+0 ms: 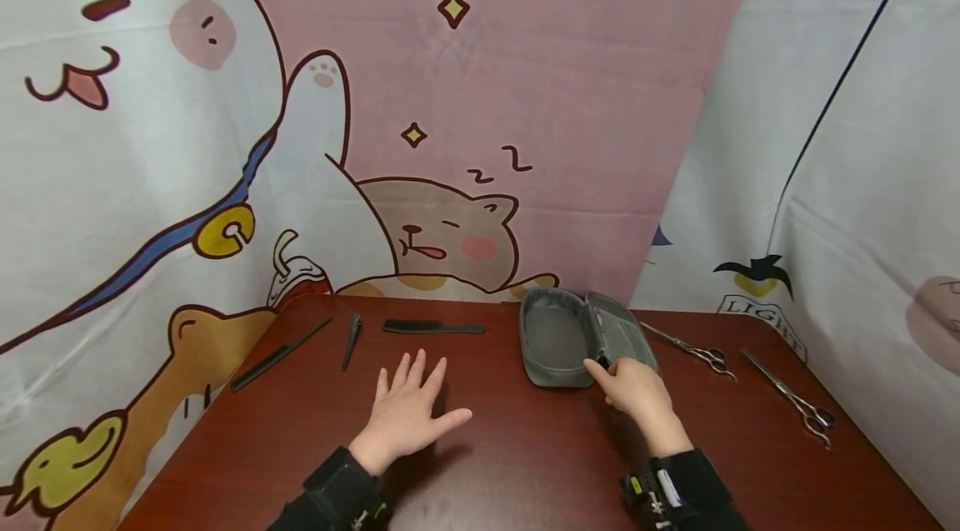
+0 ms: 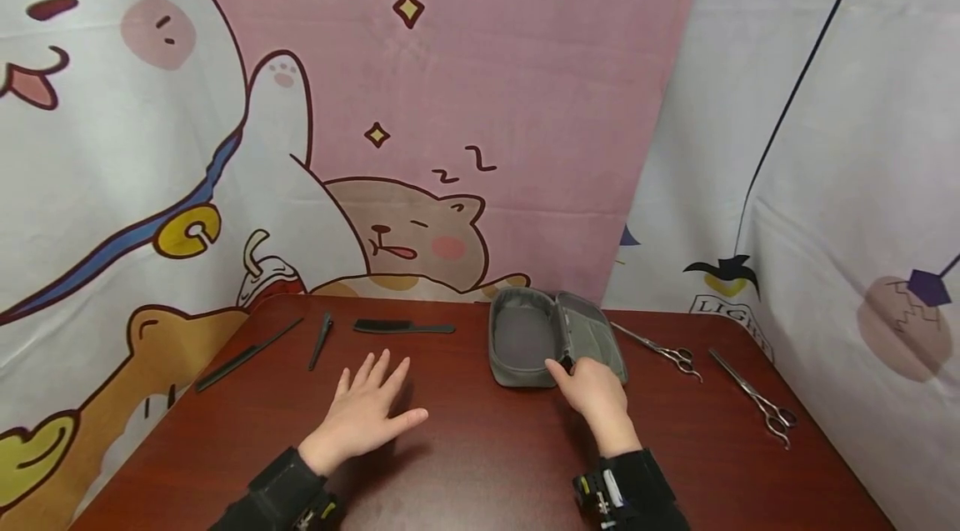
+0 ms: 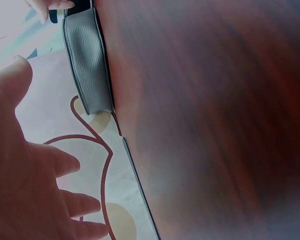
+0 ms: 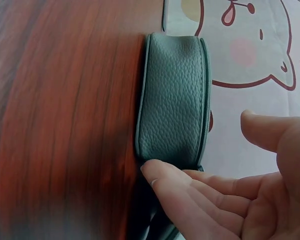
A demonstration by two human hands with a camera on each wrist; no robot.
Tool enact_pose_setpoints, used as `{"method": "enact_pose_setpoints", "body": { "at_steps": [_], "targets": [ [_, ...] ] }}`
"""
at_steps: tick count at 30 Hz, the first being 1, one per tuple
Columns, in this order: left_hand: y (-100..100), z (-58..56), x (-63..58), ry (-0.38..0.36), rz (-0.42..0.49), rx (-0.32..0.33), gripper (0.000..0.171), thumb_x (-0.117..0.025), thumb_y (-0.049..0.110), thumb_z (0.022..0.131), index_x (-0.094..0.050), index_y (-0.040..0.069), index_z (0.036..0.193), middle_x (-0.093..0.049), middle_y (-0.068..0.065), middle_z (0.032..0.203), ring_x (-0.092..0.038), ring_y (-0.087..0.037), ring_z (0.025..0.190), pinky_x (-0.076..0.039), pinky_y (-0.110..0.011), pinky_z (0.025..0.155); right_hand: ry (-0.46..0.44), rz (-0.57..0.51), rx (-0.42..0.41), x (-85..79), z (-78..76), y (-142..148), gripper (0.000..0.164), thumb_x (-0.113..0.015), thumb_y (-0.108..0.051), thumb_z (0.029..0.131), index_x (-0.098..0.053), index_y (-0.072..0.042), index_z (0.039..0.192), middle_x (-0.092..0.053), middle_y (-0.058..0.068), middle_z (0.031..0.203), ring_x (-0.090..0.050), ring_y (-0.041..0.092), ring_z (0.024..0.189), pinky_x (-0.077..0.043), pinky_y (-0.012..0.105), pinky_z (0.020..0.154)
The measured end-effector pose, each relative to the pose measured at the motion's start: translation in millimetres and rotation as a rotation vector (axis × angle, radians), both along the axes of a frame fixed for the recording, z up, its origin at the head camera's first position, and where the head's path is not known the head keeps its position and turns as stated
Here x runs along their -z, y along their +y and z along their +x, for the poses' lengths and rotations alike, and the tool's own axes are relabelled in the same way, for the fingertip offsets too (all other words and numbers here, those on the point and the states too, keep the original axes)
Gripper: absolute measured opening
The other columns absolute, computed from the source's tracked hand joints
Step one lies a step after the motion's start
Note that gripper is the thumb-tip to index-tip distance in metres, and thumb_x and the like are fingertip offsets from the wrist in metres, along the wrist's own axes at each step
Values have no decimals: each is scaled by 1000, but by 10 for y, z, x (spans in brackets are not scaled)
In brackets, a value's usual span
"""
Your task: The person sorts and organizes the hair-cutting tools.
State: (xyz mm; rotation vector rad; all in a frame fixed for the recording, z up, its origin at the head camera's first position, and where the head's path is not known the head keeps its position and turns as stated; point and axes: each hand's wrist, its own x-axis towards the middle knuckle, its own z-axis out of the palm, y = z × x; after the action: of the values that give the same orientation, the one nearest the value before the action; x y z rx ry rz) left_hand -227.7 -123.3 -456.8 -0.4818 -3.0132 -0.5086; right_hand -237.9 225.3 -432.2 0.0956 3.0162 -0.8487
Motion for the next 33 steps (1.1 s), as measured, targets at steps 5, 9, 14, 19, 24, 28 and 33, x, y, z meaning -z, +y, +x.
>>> {"method": "enact_pose_setpoints", "body": {
  "at_steps": [5,9,14,19,24,28,33],
  "targets": [
    [63,-26,-32,-17,13,30,90,-52,73,87,-38,14,154,-24,-23,159,-14,-44,147,-8,-69,110,-46,1,-5,-20,-54,-77,65,-49,-60,97,-63,-5,65,-58,5,54,-58,23,52,-41,32,48],
    [109,-20,-62,-43,30,49,90,-52,72,88,-37,14,154,-22,-23,159,-13,-44,147,-10,-68,111,-90,1,0,-19,-79,-109,65,-49,-58,98,-66,-3,66,-61,8,56,-61,27,53,-42,31,46],
    [169,-16,-63,-60,37,73,89,-53,71,89,-37,12,154,-23,-23,159,-14,-43,147,-13,-68,110,-133,16,25,-10,-116,-129,62,-47,-53,100,-66,-3,70,-62,9,59,-62,25,54,-44,32,46],
    [235,-20,-53,-60,42,95,90,-52,72,89,-38,11,153,-24,-23,158,-16,-44,146,-16,-67,110,-146,21,28,1,-155,-159,61,-45,-52,101,-66,-3,73,-63,7,60,-64,23,55,-48,34,48],
    [305,-12,-51,-67,56,115,90,-50,72,88,-37,12,154,-23,-23,159,-15,-44,146,-17,-66,111,-150,-2,26,24,-185,-179,57,-45,-48,102,-66,-2,76,-64,8,61,-64,24,56,-50,36,51],
    [360,6,-55,-77,61,122,89,-50,72,89,-36,12,154,-22,-23,159,-15,-44,147,-17,-66,111,-151,-47,26,35,-198,-179,47,-47,-37,102,-65,-2,76,-64,8,63,-65,23,57,-53,37,55],
    [420,7,-59,-79,79,125,89,-52,70,89,-37,11,154,-23,-24,158,-16,-44,146,-18,-65,111,-149,-99,21,61,-224,-158,39,-47,-27,100,-65,2,82,-65,8,65,-65,22,57,-55,37,58]
  ]
}}
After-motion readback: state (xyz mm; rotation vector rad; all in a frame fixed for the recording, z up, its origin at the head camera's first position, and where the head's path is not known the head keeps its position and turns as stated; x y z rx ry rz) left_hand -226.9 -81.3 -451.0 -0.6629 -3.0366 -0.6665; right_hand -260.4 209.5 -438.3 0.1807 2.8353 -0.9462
